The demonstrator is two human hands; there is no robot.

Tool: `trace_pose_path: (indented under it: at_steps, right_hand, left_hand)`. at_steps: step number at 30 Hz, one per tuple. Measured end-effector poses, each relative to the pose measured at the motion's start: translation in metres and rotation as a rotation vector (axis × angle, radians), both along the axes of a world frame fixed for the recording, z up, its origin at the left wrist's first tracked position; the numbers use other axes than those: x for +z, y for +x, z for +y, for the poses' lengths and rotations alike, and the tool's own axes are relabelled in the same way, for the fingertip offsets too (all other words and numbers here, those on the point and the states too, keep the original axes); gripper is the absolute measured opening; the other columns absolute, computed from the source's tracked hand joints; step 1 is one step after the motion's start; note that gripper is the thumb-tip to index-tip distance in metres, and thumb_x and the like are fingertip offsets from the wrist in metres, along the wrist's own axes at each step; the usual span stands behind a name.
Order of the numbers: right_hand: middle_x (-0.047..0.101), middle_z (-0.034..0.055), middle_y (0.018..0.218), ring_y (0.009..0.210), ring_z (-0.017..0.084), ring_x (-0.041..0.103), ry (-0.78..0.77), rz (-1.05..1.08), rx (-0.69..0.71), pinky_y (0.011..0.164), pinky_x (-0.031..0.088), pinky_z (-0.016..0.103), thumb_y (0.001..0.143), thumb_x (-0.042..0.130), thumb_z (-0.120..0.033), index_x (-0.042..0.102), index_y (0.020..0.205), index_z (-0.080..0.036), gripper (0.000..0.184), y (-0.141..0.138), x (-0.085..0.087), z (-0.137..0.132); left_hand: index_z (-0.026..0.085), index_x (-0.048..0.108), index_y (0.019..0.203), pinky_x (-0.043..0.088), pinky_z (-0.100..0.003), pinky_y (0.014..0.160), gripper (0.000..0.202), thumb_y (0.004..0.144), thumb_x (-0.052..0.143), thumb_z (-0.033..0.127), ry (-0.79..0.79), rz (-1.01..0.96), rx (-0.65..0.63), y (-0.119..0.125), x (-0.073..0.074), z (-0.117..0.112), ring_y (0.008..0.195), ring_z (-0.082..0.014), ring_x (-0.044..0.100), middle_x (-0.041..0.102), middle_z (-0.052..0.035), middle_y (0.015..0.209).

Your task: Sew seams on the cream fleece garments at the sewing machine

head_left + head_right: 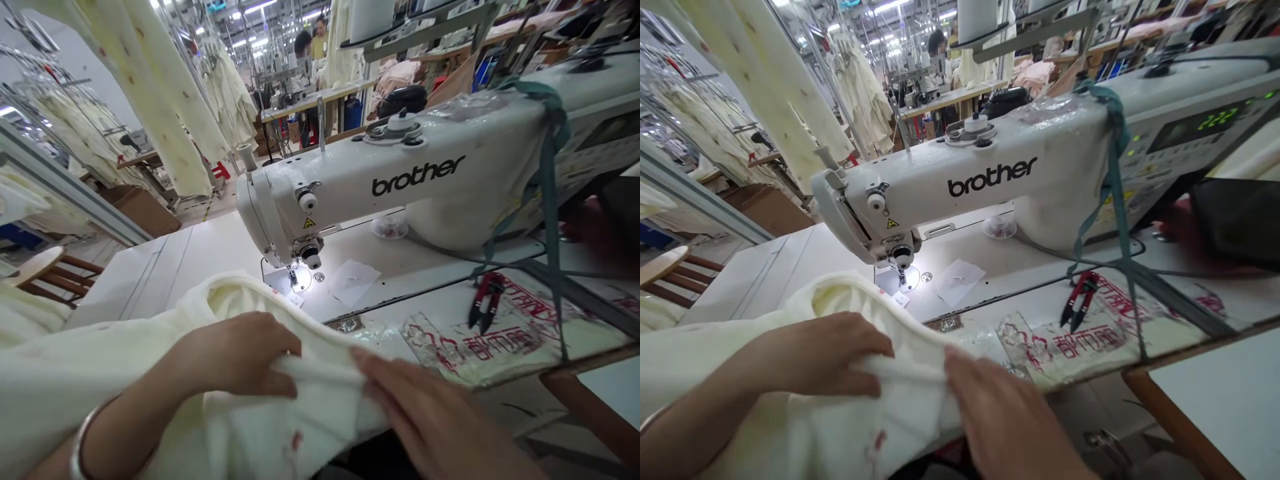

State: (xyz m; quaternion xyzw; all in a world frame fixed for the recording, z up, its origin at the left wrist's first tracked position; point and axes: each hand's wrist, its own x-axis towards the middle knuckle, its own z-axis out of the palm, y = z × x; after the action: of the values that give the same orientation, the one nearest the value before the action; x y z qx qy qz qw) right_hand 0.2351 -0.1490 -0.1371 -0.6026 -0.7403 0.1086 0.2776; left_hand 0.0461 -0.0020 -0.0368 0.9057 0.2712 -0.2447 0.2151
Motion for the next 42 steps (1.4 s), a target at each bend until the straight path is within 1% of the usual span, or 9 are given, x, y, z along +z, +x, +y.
trace_pose_path:
  at_steps: [3,6,11,14,19,26,30,37,42]
  right_hand:
    - [0.066,0.0071,0.108,0.090,0.022,0.066,0.006,-0.072,-0.086,0.070,0.055,0.036,0.090,0.034,-0.016,0.059,0.098,-0.021,0.027,0.019,-0.004,0.022]
    - [0.063,0.0049,0.097,0.078,0.019,0.064,-0.149,-0.023,-0.106,0.069,0.053,0.034,0.089,0.040,-0.017,0.058,0.088,-0.022,0.019,0.031,-0.003,0.035]
    - [0.057,0.0007,0.091,0.076,0.017,0.059,-0.355,0.089,-0.098,0.071,0.046,0.030,0.083,0.052,-0.012,0.055,0.081,-0.021,0.010,0.032,0.006,0.045]
    - [0.057,-0.0010,0.088,0.080,0.015,0.056,-0.398,0.197,-0.035,0.070,0.041,0.027,0.084,0.053,-0.014,0.056,0.082,-0.021,0.008,0.029,0.016,0.054]
    - [0.054,-0.0011,0.080,0.078,0.013,0.052,-0.470,0.237,0.067,0.070,0.038,0.024,0.076,0.059,-0.010,0.057,0.070,-0.017,0.009,0.017,0.027,0.082]
    - [0.052,-0.0004,0.080,0.083,0.013,0.049,-0.441,0.222,0.230,0.070,0.038,0.023,0.072,0.054,0.000,0.052,0.065,-0.015,0.016,-0.010,0.029,0.104]
    - [0.050,-0.0002,0.075,0.076,0.013,0.048,-0.439,0.103,0.212,0.065,0.036,0.022,0.068,0.050,0.003,0.048,0.064,-0.015,0.018,-0.018,0.030,0.102]
    - [0.054,0.0000,0.078,0.078,0.013,0.051,-0.494,0.139,0.269,0.067,0.037,0.023,0.074,0.056,-0.009,0.054,0.069,-0.016,0.009,-0.005,0.038,0.105]
    - [0.058,-0.0024,0.070,0.064,0.012,0.051,-0.623,0.189,0.315,0.056,0.036,0.023,0.073,0.058,-0.021,0.056,0.068,-0.017,0.007,0.009,0.051,0.114]
  left_hand:
    - [0.020,0.059,0.095,0.043,-0.036,0.075,0.021,0.083,0.055,0.037,0.148,-0.140,0.085,0.017,-0.025,-0.007,0.087,-0.0230,0.058,0.063,-0.0037,0.093]
    - [0.017,0.053,0.098,0.042,-0.040,0.081,0.026,0.080,0.061,0.034,0.252,-0.304,0.134,0.037,-0.049,-0.018,0.093,-0.0246,0.052,0.057,-0.0069,0.099]
    - [0.016,0.049,0.084,0.041,-0.037,0.082,0.021,0.075,0.066,0.024,0.204,-0.425,0.096,0.043,-0.067,-0.013,0.092,-0.0216,0.046,0.052,-0.0055,0.096]
    - [0.017,0.047,0.081,0.037,-0.035,0.084,0.018,0.077,0.064,0.021,0.147,-0.467,0.020,0.029,-0.068,-0.002,0.090,-0.0187,0.047,0.054,-0.0022,0.091]
    - [0.021,0.049,0.098,0.034,-0.034,0.082,0.022,0.081,0.061,0.025,0.130,-0.482,0.057,-0.004,-0.071,0.013,0.087,-0.0175,0.047,0.055,0.0000,0.090]
    - [0.019,0.050,0.081,0.034,-0.034,0.082,0.024,0.078,0.063,0.039,0.089,-0.455,0.090,-0.039,-0.071,0.033,0.083,-0.0165,0.046,0.053,0.0003,0.085]
    - [0.019,0.051,0.084,0.035,-0.036,0.083,0.030,0.077,0.062,0.045,0.096,-0.470,0.106,-0.032,-0.068,0.027,0.085,-0.0182,0.047,0.056,-0.0015,0.087]
    - [0.018,0.053,0.086,0.042,-0.033,0.079,0.016,0.081,0.058,0.033,0.043,-0.473,0.118,-0.008,-0.060,0.010,0.091,-0.0195,0.051,0.057,-0.0050,0.091]
    - [0.020,0.055,0.088,0.040,-0.026,0.064,0.024,0.082,0.056,0.044,-0.064,-0.439,0.282,-0.011,-0.046,0.012,0.072,-0.0133,0.052,0.061,0.0012,0.082]
